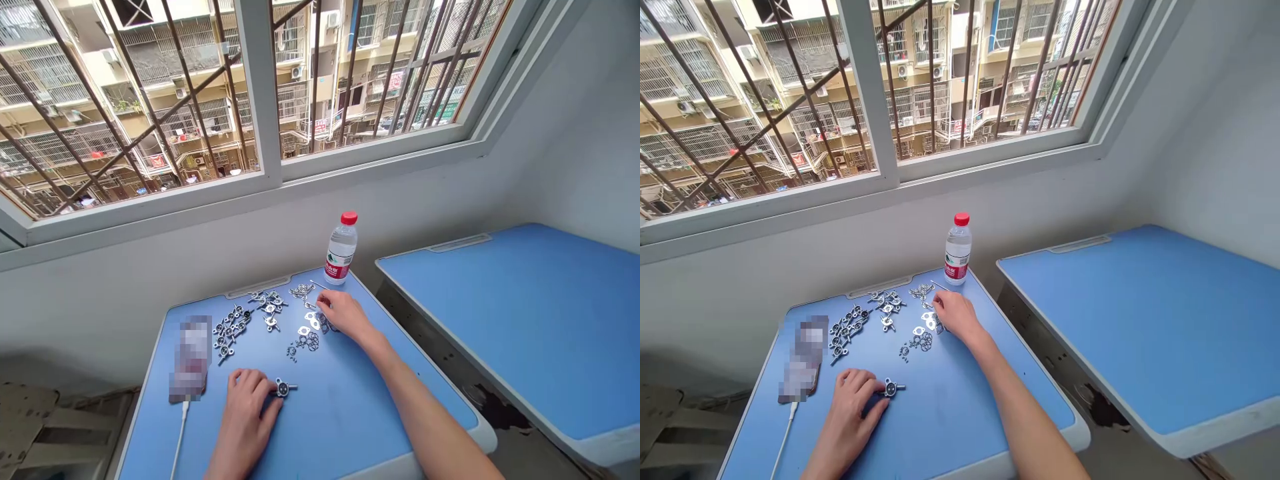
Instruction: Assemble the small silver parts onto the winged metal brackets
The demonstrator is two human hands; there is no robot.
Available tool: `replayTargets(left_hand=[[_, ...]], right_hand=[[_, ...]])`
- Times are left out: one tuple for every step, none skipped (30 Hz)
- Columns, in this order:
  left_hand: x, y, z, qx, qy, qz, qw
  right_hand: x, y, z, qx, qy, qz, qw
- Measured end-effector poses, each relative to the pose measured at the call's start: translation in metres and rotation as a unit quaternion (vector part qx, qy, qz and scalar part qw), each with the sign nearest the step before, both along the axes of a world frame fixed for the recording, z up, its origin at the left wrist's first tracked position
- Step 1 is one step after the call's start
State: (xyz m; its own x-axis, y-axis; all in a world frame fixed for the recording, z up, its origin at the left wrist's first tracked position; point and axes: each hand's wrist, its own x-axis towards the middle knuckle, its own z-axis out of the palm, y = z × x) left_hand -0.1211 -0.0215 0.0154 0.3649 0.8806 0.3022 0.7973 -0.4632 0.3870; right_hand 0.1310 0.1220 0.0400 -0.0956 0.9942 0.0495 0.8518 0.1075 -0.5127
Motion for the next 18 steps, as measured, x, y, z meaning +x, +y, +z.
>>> replayTargets(left_hand=[[0.000, 0.000, 0.001, 0.003, 0.000, 0.001, 1.000], [0.000, 0.000, 0.001, 0.007, -0.001, 0.002, 1.000], [0.001, -0.001, 0.002, 0.012, -0.003, 0.003, 1.000], [0.001, -0.001, 0.003, 0.016, -0.005, 0.003, 1.000], [0.001, -0.001, 0.004, 0.021, -0.009, 0.002, 1.000], [0.001, -0.002, 0.004, 0.026, -0.012, 0.002, 1.000], [0.002, -0.002, 0.005, 0.030, -0.015, 0.002, 0.999], [0.002, -0.003, 0.005, 0.034, -0.018, 0.003, 0.999], [0.002, -0.003, 0.006, 0.038, -0.021, 0.006, 0.999], [0.002, -0.003, 0.006, 0.042, -0.025, 0.012, 0.999], [0.002, -0.004, 0.007, 0.047, -0.029, 0.018, 0.998], [0.002, -0.005, 0.007, 0.052, -0.033, 0.024, 0.998], [0.002, -0.005, 0.008, 0.059, -0.039, 0.030, 0.997], [0.002, -0.006, 0.009, 0.067, -0.044, 0.036, 0.996], [0.003, -0.006, 0.009, 0.076, -0.048, 0.040, 0.995], [0.003, -0.007, 0.010, 0.086, -0.048, 0.044, 0.994], [0.003, -0.007, 0.010, 0.093, -0.047, 0.049, 0.993], [0.003, -0.007, 0.010, 0.098, -0.043, 0.056, 0.993]], right_hand=[[0.002, -0.001, 0.000, -0.001, 0.003, 0.001, 1.000], [0.005, -0.002, 0.000, -0.003, 0.004, 0.002, 1.000], [0.007, -0.003, -0.001, -0.006, 0.005, 0.002, 1.000], [0.010, -0.003, -0.002, -0.010, 0.005, 0.002, 1.000], [0.012, -0.004, -0.004, -0.013, 0.004, 0.001, 1.000], [0.013, -0.004, -0.005, -0.017, 0.003, 0.000, 1.000], [0.015, -0.004, -0.006, -0.020, 0.002, 0.000, 1.000], [0.016, -0.004, -0.007, -0.022, 0.002, 0.001, 1.000], [0.018, -0.004, -0.008, -0.025, 0.002, 0.003, 1.000], [0.018, -0.004, -0.008, -0.027, 0.003, 0.005, 1.000], [0.019, -0.004, -0.009, -0.030, 0.004, 0.007, 1.000], [0.019, -0.004, -0.010, -0.033, 0.006, 0.009, 0.999], [0.019, -0.004, -0.010, -0.037, 0.008, 0.013, 0.999], [0.019, -0.004, -0.011, -0.042, 0.009, 0.019, 0.999], [0.018, -0.004, -0.012, -0.047, 0.009, 0.022, 0.999], [0.017, -0.003, -0.013, -0.051, 0.008, 0.027, 0.998], [0.016, -0.003, -0.014, -0.054, 0.007, 0.030, 0.998], [0.016, -0.002, -0.015, -0.058, 0.004, 0.031, 0.998]])
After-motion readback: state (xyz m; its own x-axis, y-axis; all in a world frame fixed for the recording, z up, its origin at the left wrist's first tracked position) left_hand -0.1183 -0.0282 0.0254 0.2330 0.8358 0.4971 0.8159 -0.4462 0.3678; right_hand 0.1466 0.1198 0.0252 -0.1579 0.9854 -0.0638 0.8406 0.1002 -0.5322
